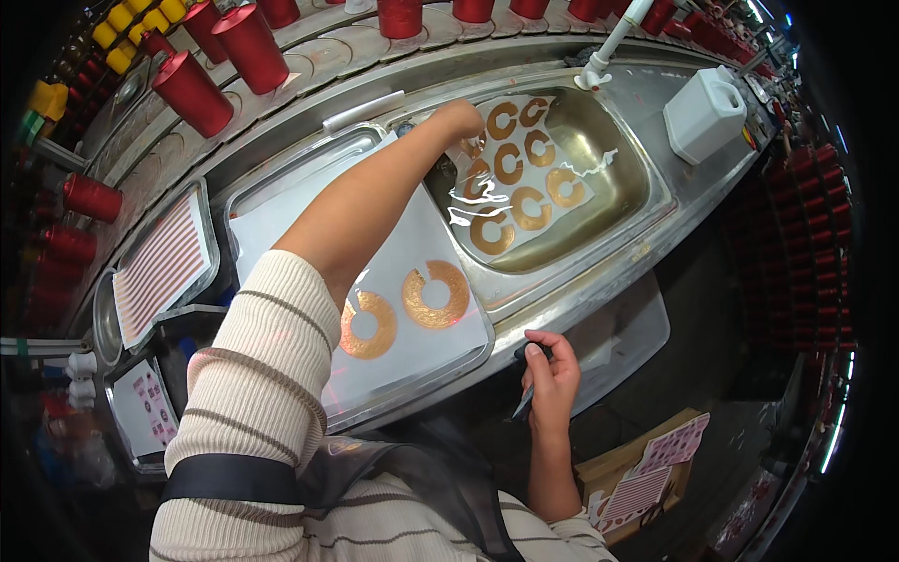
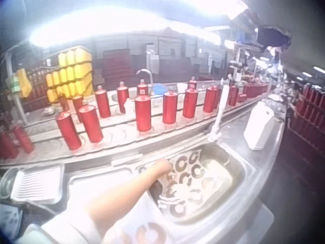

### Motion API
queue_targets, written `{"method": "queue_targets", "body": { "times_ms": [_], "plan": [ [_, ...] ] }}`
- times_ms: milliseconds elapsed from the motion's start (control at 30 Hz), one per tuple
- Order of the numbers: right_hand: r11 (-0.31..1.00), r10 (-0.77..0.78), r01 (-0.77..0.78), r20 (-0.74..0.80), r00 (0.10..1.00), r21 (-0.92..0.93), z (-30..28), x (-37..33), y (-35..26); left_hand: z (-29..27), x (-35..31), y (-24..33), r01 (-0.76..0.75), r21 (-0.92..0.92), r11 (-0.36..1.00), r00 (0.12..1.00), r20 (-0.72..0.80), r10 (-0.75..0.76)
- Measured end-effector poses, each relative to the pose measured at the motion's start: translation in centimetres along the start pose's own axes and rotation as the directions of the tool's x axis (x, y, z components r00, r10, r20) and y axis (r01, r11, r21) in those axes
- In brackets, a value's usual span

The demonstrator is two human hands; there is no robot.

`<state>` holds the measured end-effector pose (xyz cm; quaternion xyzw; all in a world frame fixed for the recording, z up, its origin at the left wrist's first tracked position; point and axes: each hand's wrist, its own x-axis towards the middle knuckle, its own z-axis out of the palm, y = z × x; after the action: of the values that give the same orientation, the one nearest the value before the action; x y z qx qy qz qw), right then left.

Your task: The person applies gold circular stickers to the top of a red cylindrical container and then applies a rectangular label to its side. They also handle a large black board and peel additional stickers from a sheet.

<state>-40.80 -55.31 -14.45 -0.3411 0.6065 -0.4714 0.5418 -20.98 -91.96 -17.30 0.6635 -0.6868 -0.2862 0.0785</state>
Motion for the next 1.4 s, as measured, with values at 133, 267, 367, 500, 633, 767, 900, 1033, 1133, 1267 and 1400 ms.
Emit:
{"method": "queue_targets", "body": {
  "times_ms": [133,267,367,500,633,767,900,1033,1133,1267,1400],
  "plan": [
    [0.968,-0.161,0.168,0.051,0.986,-0.184,1.5,1.0,-0.4,-2.4,-0.3,-0.3,0.032,-0.024,0.999,0.998,-0.059,-0.033],
    [0.723,-0.308,0.363,0.196,0.931,-0.588,3.3,2.6,-2.4,-5.3,-2.1,1.3,0.013,-0.071,0.997,0.996,-0.091,-0.019],
    [0.501,-0.322,0.46,0.336,0.885,-0.733,5.7,3.2,-4.1,-7.7,-1.7,-0.7,-0.095,0.013,0.995,0.983,-0.154,0.096],
    [0.33,-0.233,0.497,0.44,0.867,-0.803,7.6,3.9,-4.6,-10.7,-4.0,-0.7,-0.07,-0.088,0.994,0.985,-0.166,0.055],
    [0.346,-0.293,0.523,0.441,0.849,-0.779,8.5,3.2,-4.8,-13.5,-8.1,0.6,0.02,-0.167,0.986,0.979,-0.198,-0.054],
    [0.446,-0.183,0.526,0.501,0.846,-0.724,9.9,5.3,-5.0,-15.7,-7.4,-2.7,0.106,-0.581,0.807,0.963,-0.143,-0.228],
    [0.562,-0.056,0.47,0.535,0.843,-0.681,10.2,8.0,-4.9,-17.3,-7.6,-4.3,0.064,-0.781,0.621,0.942,-0.159,-0.297],
    [0.724,-0.059,0.396,0.521,0.852,-0.565,9.3,9.9,-3.6,-19.2,-10.3,-5.3,-0.155,-0.738,0.657,0.987,-0.148,0.067],
    [0.913,0.038,0.177,0.508,0.861,-0.368,9.6,8.9,-5.0,-19.9,-10.1,-4.2,-0.17,-0.87,0.464,0.979,-0.204,-0.025],
    [0.958,0.029,0.105,0.456,0.889,-0.267,5.8,9.0,-5.7,-20.3,-9.8,-0.7,-0.216,-0.675,0.706,0.89,-0.434,-0.142],
    [0.991,-0.048,0.09,0.375,0.926,-0.096,2.4,7.0,-7.7,-21.8,-14.6,0.5,-0.284,-0.777,0.562,0.951,-0.304,0.059]
  ]
}}
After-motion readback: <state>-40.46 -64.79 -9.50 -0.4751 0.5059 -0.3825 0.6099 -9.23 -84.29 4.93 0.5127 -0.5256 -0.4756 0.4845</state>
